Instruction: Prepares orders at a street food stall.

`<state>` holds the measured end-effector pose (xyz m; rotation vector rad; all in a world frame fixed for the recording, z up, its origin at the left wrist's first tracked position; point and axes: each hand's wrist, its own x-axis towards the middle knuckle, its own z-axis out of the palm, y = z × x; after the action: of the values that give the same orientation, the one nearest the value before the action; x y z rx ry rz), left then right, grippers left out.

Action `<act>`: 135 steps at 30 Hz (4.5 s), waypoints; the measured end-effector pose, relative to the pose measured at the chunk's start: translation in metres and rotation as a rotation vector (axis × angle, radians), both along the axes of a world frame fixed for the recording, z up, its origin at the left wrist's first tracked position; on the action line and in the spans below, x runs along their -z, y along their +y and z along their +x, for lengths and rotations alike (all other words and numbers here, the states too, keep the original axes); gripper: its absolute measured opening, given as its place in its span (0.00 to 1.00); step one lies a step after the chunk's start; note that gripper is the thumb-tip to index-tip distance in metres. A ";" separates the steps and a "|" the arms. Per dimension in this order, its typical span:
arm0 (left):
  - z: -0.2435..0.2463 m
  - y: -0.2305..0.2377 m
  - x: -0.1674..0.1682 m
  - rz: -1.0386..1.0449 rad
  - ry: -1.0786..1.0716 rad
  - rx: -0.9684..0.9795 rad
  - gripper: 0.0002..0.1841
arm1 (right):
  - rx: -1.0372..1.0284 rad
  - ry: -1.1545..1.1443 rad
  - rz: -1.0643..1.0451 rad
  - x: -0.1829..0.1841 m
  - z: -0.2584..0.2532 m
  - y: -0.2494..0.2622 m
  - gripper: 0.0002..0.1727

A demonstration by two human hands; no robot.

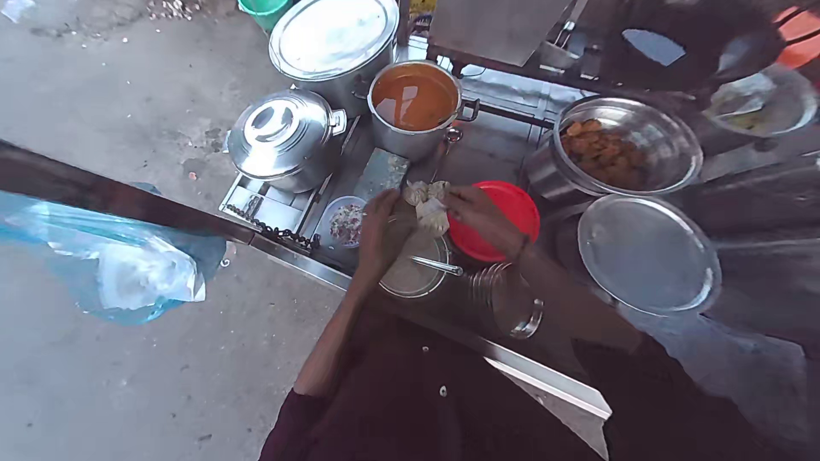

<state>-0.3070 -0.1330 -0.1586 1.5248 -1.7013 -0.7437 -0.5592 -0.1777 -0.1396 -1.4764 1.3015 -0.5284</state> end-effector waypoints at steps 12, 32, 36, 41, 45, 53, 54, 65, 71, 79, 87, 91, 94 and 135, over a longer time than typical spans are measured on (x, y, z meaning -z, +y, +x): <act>0.109 0.142 0.000 -0.116 0.209 -0.301 0.11 | -0.005 0.273 0.010 0.109 0.006 -0.075 0.25; 0.201 0.143 -0.145 -0.409 -0.921 -0.842 0.13 | -0.589 0.192 -0.196 0.053 0.078 0.020 0.21; 0.178 0.162 -0.146 -0.869 -0.679 -0.966 0.08 | -0.536 0.196 -0.340 0.035 0.076 0.020 0.24; 0.113 0.164 -0.157 -0.958 0.016 -0.674 0.10 | -0.409 -0.252 -0.398 -0.003 0.100 0.038 0.23; 0.077 0.137 -0.125 -0.371 0.781 -0.188 0.11 | -0.118 -0.818 0.024 -0.022 0.124 0.078 0.29; 0.072 0.113 -0.078 -0.171 0.860 -0.438 0.12 | 0.006 -1.229 0.331 -0.006 0.132 0.061 0.17; 0.077 0.113 -0.075 -0.172 0.856 -0.470 0.13 | 0.084 -1.185 0.298 -0.004 0.126 0.060 0.12; 0.089 0.099 -0.060 -0.321 0.673 -0.600 0.11 | 0.023 -0.814 0.100 0.003 0.100 0.054 0.20; 0.106 0.092 -0.056 -0.320 0.667 -0.611 0.11 | 0.019 -0.746 0.282 -0.010 0.091 0.064 0.17; 0.123 0.075 -0.051 -0.276 0.717 -0.608 0.08 | 0.159 -0.702 0.241 -0.008 0.088 0.060 0.16; 0.084 0.071 -0.063 -0.373 0.814 -0.521 0.08 | 0.156 -0.452 -0.358 -0.028 0.103 0.074 0.20; 0.034 0.077 -0.057 -0.110 0.975 -0.293 0.07 | 0.019 -0.708 -0.085 -0.044 0.136 0.085 0.23; 0.024 0.081 -0.046 0.074 1.149 -0.343 0.05 | 0.235 -0.751 0.065 -0.037 0.129 0.081 0.09; 0.075 0.059 -0.030 0.037 -0.393 -0.226 0.16 | -0.017 0.239 -0.672 -0.050 0.005 0.011 0.13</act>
<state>-0.2323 -0.0744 -0.1286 1.9474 -1.7534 -0.3753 -0.5545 -0.1663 -0.0892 -2.1526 1.3599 -0.8527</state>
